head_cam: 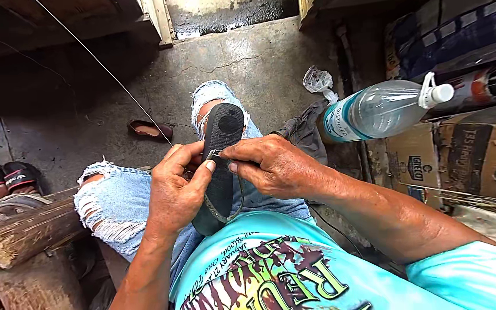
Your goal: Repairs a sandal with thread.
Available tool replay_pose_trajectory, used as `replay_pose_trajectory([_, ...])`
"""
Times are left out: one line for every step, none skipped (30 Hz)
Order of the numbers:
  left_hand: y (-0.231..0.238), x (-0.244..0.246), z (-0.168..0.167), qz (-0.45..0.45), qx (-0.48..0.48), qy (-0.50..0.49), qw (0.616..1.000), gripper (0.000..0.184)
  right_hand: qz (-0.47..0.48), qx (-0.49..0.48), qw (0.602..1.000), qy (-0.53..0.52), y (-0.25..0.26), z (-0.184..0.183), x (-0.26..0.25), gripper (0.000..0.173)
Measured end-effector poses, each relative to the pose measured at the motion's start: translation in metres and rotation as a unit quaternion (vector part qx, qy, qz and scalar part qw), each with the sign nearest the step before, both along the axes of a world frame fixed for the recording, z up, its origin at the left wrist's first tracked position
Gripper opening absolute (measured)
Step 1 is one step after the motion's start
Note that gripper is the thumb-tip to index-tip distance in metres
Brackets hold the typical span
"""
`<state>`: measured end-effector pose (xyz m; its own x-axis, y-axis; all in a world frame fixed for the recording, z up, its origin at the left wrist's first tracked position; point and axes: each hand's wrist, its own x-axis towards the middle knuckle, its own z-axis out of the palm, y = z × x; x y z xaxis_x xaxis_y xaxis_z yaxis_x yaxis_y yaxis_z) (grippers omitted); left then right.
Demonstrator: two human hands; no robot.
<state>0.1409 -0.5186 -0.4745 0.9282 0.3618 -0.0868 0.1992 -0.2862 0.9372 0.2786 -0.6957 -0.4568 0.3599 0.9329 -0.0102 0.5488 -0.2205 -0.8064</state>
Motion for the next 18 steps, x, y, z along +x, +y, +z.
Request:
replay_pose_trajectory([-0.002,0.001,0.001,-0.003,0.016,-0.006,1.0,0.029,0.006,-0.003,1.0,-0.008,0.0,0.002,0.002,0.026])
replay_pose_trajectory([-0.004,0.001,0.002,-0.003,0.035,-0.011,0.999,0.028,0.012,-0.01,1.0,-0.015,0.0,0.006,0.004,0.025])
replay_pose_trajectory([-0.008,0.001,0.003,-0.003,0.065,-0.013,0.998,0.028,0.015,-0.021,0.999,-0.025,0.0,0.01,0.005,0.024])
replay_pose_trajectory([-0.012,0.002,0.005,-0.001,0.094,-0.014,0.995,0.028,0.017,-0.033,0.999,-0.037,0.0,0.014,0.006,0.023])
replay_pose_trajectory([-0.016,0.003,0.006,0.004,0.118,-0.012,0.993,0.028,0.017,-0.047,0.998,-0.047,-0.001,0.018,0.006,0.022])
replay_pose_trajectory([-0.02,0.005,0.007,0.008,0.137,-0.01,0.99,0.028,0.017,-0.059,0.996,-0.058,-0.001,0.022,0.006,0.021])
replay_pose_trajectory([-0.023,0.006,0.008,0.01,0.151,-0.008,0.988,0.029,0.019,-0.07,0.995,-0.069,-0.002,0.025,0.006,0.021])
replay_pose_trajectory([-0.027,0.007,0.009,0.012,0.163,-0.008,0.987,0.029,0.022,-0.08,0.994,-0.076,-0.003,0.027,0.007,0.02])
replay_pose_trajectory([-0.03,0.007,0.009,0.011,0.174,-0.007,0.985,0.029,0.024,-0.089,0.993,-0.079,-0.004,0.03,0.007,0.02])
replay_pose_trajectory([-0.032,0.008,0.009,0.009,0.185,-0.01,0.983,0.029,0.025,-0.094,0.992,-0.078,-0.005,0.031,0.007,0.019])
replay_pose_trajectory([-0.034,0.008,0.01,0.005,0.196,-0.015,0.98,0.029,0.026,-0.099,0.992,-0.075,-0.005,0.032,0.008,0.019])
replay_pose_trajectory([-0.035,0.009,0.009,0.002,0.206,-0.022,0.978,0.029,0.028,-0.104,0.992,-0.072,-0.006,0.032,0.009,0.019])
replay_pose_trajectory([-0.036,0.009,0.008,-0.003,0.212,-0.027,0.977,0.028,0.029,-0.108,0.992,-0.066,-0.006,0.032,0.01,0.02])
replay_pose_trajectory([-0.037,0.009,0.008,-0.005,0.217,-0.032,0.976,0.028,0.032,-0.112,0.991,-0.059,-0.007,0.031,0.011,0.02])
replay_pose_trajectory([-0.038,0.01,0.008,-0.006,0.222,-0.035,0.974,0.028,0.034,-0.113,0.991,-0.057,-0.007,0.03,0.012,0.02])
replay_pose_trajectory([-0.039,0.01,0.007,-0.007,0.226,-0.038,0.973,0.027,0.036,-0.114,0.991,-0.059,-0.007,0.029,0.013,0.02])
replay_pose_trajectory([-0.04,0.01,0.007,-0.007,0.229,-0.039,0.973,0.026,0.039,-0.112,0.991,-0.065,-0.008,0.028,0.013,0.02])
replay_pose_trajectory([-0.041,0.011,0.007,-0.007,0.232,-0.042,0.972,0.026,0.043,-0.106,0.99,-0.077,-0.008,0.026,0.013,0.02])
